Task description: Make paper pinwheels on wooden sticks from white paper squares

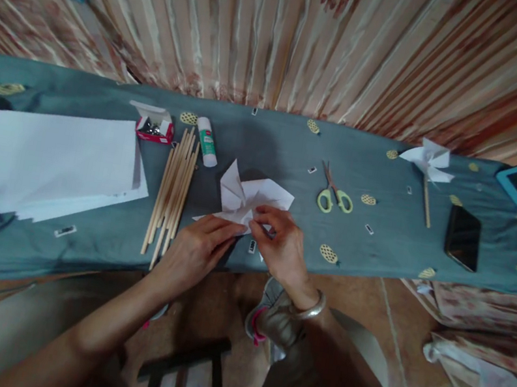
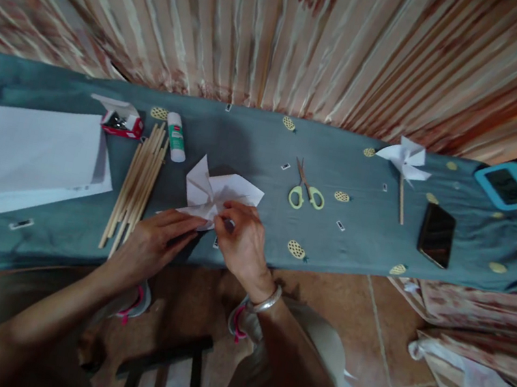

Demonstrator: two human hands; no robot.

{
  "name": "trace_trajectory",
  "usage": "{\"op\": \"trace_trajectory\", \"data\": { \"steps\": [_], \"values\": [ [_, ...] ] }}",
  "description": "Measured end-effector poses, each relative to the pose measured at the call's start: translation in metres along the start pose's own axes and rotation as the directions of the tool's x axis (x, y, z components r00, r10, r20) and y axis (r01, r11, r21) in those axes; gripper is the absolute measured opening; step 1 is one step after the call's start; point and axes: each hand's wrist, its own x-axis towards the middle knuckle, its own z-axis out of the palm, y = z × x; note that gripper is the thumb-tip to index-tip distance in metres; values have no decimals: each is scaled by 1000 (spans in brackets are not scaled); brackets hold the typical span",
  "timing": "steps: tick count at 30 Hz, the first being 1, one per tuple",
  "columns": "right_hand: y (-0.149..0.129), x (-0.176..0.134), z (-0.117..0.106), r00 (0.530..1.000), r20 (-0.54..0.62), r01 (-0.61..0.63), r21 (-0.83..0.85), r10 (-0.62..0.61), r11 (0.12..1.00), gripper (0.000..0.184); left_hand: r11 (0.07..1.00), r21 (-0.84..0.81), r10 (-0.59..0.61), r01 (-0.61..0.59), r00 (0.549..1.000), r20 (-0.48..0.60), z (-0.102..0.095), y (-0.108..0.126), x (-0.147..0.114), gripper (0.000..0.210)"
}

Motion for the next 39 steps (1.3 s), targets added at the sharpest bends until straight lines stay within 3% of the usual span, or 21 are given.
{"op": "trace_trajectory", "data": {
  "steps": [16,23,39],
  "values": [
    [-1,-8,-3,988,-11,151,-200,-156,968,17,1000,17,-7,7,1000,-17,2,-3,2,21],
    [-4,-14,-6,963,69,270,-292,-261,918,23,999,52,2,-1,1000,-12,2,-3,3,23],
    [-3,-15,-1,965,86,263,-301,-249,917,26,997,73,-17,18,1000,-7,2,-2,5,26]
  ]
}}
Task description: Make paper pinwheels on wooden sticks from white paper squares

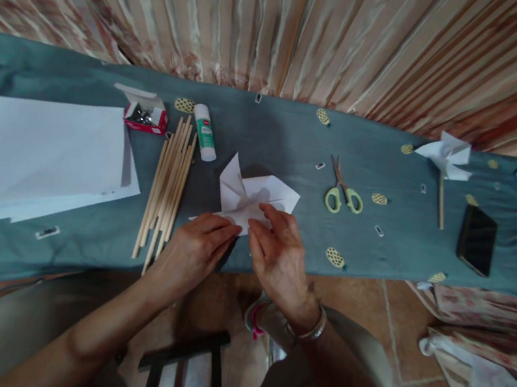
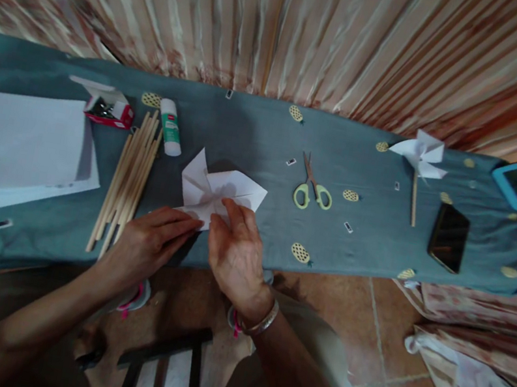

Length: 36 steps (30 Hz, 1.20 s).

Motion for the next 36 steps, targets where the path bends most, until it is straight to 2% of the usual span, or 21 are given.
{"op": "trace_trajectory", "data": {
  "steps": [12,17,36],
  "values": [
    [-1,2,0,999,35,-7,-19,8,1000,23,1000,-12,-28,29,999,23,-1,-1,1,25],
    [-3,5,1,996,82,22,-38,-19,999,30,999,-30,-32,33,999,43,-1,-2,2,25],
    [-4,8,5,997,75,10,-36,-7,999,37,999,-9,-30,31,999,19,2,-1,0,22]
  ]
}}
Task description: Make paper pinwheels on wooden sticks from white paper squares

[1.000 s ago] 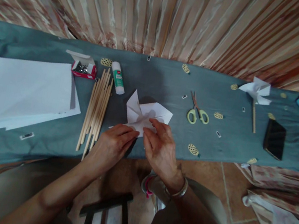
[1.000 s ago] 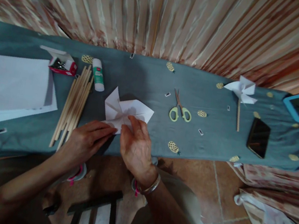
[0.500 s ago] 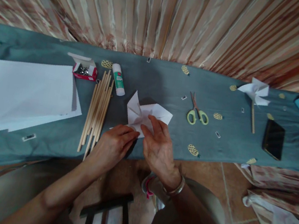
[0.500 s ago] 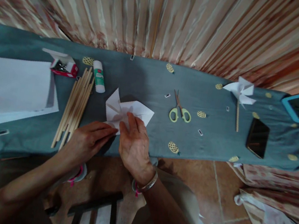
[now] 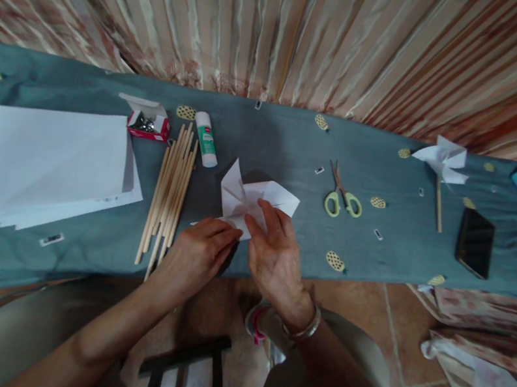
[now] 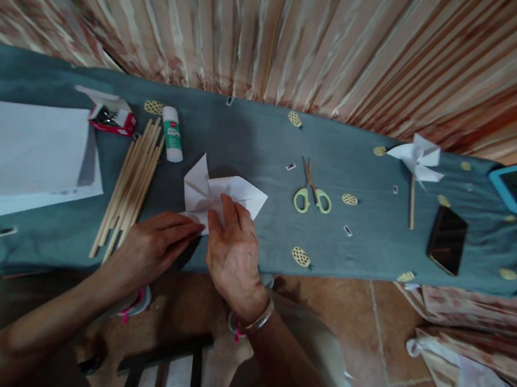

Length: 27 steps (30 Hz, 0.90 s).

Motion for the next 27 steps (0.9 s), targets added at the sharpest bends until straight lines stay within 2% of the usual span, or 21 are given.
{"op": "trace_trajectory", "data": {
  "steps": [11,20,27],
  "values": [
    [0,0,1,999,6,-43,71,42,997,42,1000,15,5,-5,1000,-4,-1,1,2,22],
    [0,3,3,1000,8,-19,33,19,999,40,1000,0,-9,9,1000,-1,0,1,1,20],
    [1,6,6,997,-48,-67,-38,66,997,32,1000,0,-14,14,1000,-5,-1,2,1,21]
  ]
}}
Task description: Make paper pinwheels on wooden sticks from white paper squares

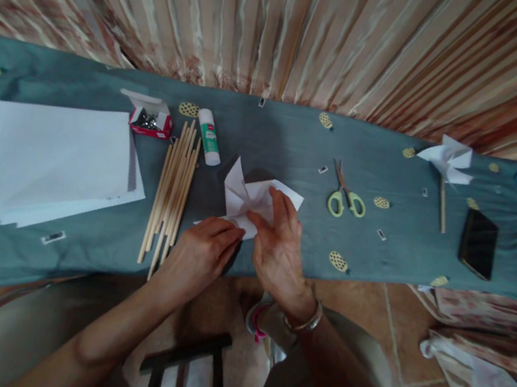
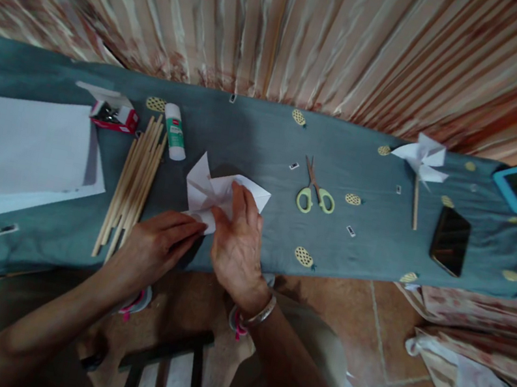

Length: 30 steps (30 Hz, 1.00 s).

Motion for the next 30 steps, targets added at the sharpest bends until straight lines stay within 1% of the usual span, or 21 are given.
{"op": "trace_trajectory", "data": {
  "steps": [7,13,17,21,26,30],
  "values": [
    [4,9,1,999,35,-31,-24,32,999,30,1000,-1,2,-2,1000,15,-1,0,0,22],
    [4,15,8,998,36,-41,-112,45,993,28,1000,9,-7,6,999,43,0,0,0,21],
    [6,14,13,999,6,-45,-125,46,991,26,1000,9,-24,23,998,54,1,-1,-1,20],
    [7,7,13,1000,-12,-7,-93,6,996,31,1000,5,-31,31,998,60,0,-2,0,20],
    [5,-2,8,997,5,81,-140,-81,987,33,999,19,-30,29,997,70,0,-1,1,20],
    [7,0,9,998,8,68,-100,-68,993,33,999,10,-37,37,996,85,-1,0,1,20]
  ]
}}
